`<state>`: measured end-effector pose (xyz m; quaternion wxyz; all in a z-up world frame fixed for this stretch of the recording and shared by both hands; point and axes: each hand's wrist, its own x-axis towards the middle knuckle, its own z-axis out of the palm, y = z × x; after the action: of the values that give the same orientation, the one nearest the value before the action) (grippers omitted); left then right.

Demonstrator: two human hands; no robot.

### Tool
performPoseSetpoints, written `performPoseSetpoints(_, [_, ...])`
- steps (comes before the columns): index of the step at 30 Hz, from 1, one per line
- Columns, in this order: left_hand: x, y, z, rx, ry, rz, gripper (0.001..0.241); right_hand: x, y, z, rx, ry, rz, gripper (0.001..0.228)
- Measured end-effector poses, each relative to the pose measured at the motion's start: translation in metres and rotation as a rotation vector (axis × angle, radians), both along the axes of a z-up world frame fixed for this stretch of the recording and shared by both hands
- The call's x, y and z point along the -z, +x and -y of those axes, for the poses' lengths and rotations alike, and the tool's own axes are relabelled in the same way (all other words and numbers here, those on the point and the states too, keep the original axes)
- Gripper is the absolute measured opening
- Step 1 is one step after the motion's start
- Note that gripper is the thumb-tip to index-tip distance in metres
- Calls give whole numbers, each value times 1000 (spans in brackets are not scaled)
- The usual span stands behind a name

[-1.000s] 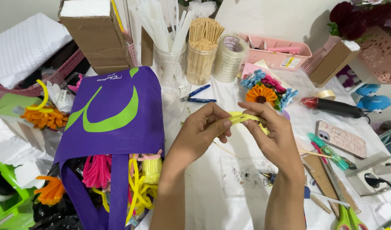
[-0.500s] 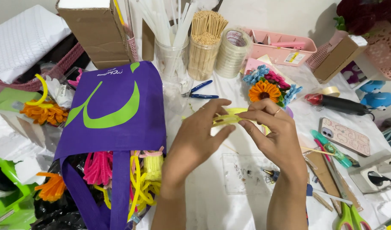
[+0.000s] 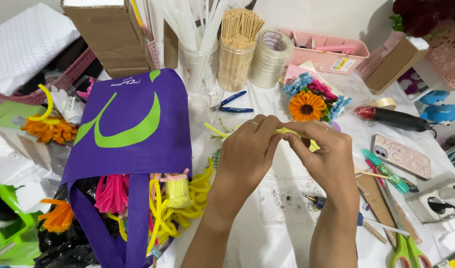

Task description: The person handles a bundle of yellow pipe cleaners, separating them and twisting individual strands together by hand. They work at a table cluttered with various craft supplies, including artificial flowers, scissors, and a hot glue gun.

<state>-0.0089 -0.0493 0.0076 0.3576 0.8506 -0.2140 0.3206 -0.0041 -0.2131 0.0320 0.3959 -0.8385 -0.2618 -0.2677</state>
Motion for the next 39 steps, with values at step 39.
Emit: performPoseSetpoints(39, [3,3,-4,314,-610,-389,6,12,11,8,-189,170,45,5])
